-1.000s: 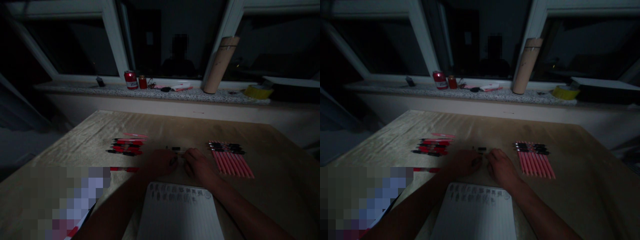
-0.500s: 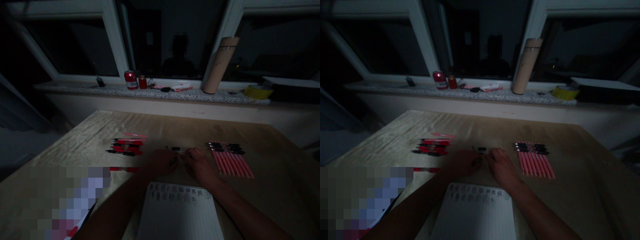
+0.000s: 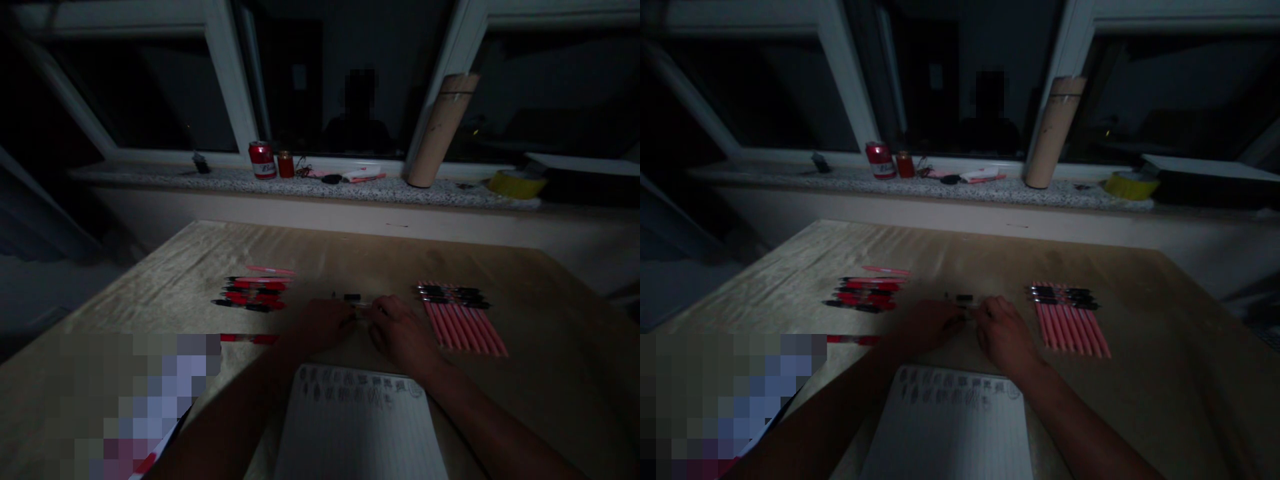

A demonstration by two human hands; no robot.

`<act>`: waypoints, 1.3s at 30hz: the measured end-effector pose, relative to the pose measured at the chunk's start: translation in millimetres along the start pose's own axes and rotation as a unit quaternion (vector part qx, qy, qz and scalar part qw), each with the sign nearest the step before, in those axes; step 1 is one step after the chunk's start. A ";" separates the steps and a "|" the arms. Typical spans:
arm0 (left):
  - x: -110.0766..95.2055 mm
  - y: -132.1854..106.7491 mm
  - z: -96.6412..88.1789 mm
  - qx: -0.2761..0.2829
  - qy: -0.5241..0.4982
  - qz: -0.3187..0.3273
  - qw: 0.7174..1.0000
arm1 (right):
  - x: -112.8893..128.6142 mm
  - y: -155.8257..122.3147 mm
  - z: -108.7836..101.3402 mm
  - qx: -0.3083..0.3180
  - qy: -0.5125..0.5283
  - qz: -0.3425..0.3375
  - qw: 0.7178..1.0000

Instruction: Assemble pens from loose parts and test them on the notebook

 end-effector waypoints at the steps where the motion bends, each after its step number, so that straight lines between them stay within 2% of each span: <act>1: 0.7 0.1 0.1 -0.001 0.004 -0.004 1.000 | -0.4 0.0 -0.3 0.001 -0.001 0.003 1.000; 5: 4.4 -0.3 -0.8 -0.005 0.018 -0.024 1.000 | -2.2 -0.2 -2.1 0.006 -0.015 0.013 1.000; 11: 4.7 -0.7 -6.8 -0.024 0.035 -0.020 0.999 | -6.6 -1.5 -3.0 0.005 -0.044 0.038 0.998; 16: 4.0 -1.6 -7.8 -0.027 0.030 -0.014 0.999 | -9.9 -2.4 -3.0 -0.007 -0.028 0.055 0.998; 22: -2.6 -2.7 -6.4 -0.026 0.026 0.010 0.999 | -2.3 -1.1 2.4 -0.005 0.033 0.007 0.999; 26: -5.7 -3.0 -6.8 -0.030 0.016 0.024 0.999 | -2.6 -0.9 6.6 0.011 0.030 0.004 0.999; 34: 9.9 -1.2 -11.1 -0.012 0.062 -0.014 0.998 | -14.0 -1.7 4.8 0.005 -0.006 0.048 0.999; 39: 11.8 -0.9 -12.4 -0.018 0.070 -0.022 0.997 | -13.4 -1.9 2.0 -0.003 -0.004 0.060 0.998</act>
Point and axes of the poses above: each hand's wrist, its own y-axis towards the middle knuckle, its own z-axis out of the palm, x = y × z, the point moved 6 cm from there along y, towards the middle knuckle, and after that the axes turned 8 degrees about -z, right-handed, at the moved point
